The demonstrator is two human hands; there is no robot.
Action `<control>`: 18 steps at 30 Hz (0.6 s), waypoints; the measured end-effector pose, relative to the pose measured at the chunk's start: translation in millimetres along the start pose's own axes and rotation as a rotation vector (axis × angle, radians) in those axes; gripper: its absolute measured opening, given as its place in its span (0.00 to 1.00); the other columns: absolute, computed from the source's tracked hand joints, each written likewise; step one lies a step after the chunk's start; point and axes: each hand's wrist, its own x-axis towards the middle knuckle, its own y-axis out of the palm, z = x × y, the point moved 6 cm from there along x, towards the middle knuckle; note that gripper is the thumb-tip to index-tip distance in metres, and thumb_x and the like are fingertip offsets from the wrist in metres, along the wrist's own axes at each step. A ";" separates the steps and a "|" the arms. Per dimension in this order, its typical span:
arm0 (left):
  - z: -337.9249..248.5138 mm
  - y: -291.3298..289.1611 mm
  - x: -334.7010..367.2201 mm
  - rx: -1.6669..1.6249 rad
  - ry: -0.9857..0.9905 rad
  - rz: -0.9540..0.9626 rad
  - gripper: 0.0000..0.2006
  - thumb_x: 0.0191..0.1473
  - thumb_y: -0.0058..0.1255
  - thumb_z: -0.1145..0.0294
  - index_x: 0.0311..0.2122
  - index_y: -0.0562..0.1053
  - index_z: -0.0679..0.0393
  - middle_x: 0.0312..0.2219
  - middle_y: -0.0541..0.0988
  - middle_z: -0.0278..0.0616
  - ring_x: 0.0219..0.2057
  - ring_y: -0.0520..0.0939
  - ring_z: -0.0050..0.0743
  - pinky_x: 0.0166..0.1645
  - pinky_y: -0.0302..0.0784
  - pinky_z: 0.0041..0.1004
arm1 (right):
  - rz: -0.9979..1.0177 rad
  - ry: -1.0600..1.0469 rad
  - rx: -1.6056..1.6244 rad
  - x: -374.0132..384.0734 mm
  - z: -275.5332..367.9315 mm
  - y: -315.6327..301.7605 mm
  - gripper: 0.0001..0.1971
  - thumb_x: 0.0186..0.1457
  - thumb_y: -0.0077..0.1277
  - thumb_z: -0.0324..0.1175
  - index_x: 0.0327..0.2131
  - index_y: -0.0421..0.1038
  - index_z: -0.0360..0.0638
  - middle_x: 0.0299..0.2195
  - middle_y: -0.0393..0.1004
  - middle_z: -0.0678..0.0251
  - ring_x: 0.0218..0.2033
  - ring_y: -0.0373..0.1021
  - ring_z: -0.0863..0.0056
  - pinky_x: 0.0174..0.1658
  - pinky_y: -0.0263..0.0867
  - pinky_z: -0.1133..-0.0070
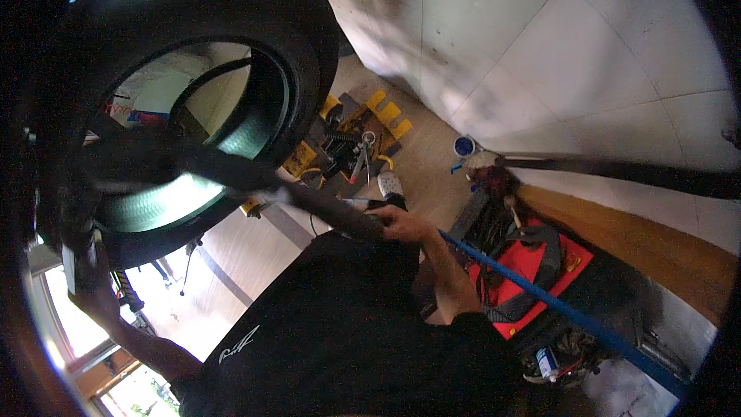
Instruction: The person uses a tire machine to remove a tire from a rim, then applies a patch to the inner surface of the tire using a pneumatic tool and a spray can. The tire remains mounted on the machine throughout the process.
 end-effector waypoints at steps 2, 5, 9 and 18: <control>-0.8 -5.8 8.1 0.029 0.119 -0.055 0.19 0.49 0.63 0.67 0.46 0.76 0.60 0.40 0.81 0.45 0.40 0.81 0.33 0.50 0.73 0.36 | -0.125 -0.142 0.352 -23.5 -10.5 -1.2 0.28 0.56 0.51 0.49 0.52 0.65 0.38 0.29 0.69 0.65 0.29 0.65 0.75 0.36 0.61 0.74; -31.8 -17.9 1.8 -0.096 0.124 -0.093 0.19 0.48 0.62 0.71 0.47 0.75 0.60 0.41 0.81 0.47 0.43 0.81 0.37 0.52 0.73 0.38 | -0.279 -0.573 0.825 -77.6 14.5 -14.4 0.36 0.53 0.44 0.65 0.49 0.68 0.39 0.16 0.63 0.71 0.14 0.56 0.81 0.22 0.55 0.77; -115.4 -8.6 -0.1 -0.379 0.345 0.133 0.20 0.46 0.61 0.74 0.47 0.74 0.60 0.38 0.81 0.48 0.42 0.82 0.39 0.51 0.76 0.37 | -0.360 -1.078 0.399 -156.9 140.1 -4.8 0.46 0.49 0.37 0.74 0.62 0.52 0.49 0.11 0.55 0.75 0.09 0.47 0.82 0.15 0.46 0.80; -137.4 28.8 -37.6 -0.645 0.600 0.071 0.23 0.39 0.65 0.76 0.44 0.73 0.67 0.29 0.82 0.52 0.29 0.85 0.38 0.36 0.80 0.32 | -0.932 -0.987 0.011 -213.5 152.7 11.4 0.21 0.63 0.43 0.48 0.51 0.66 0.43 0.10 0.54 0.75 0.09 0.45 0.86 0.15 0.43 0.82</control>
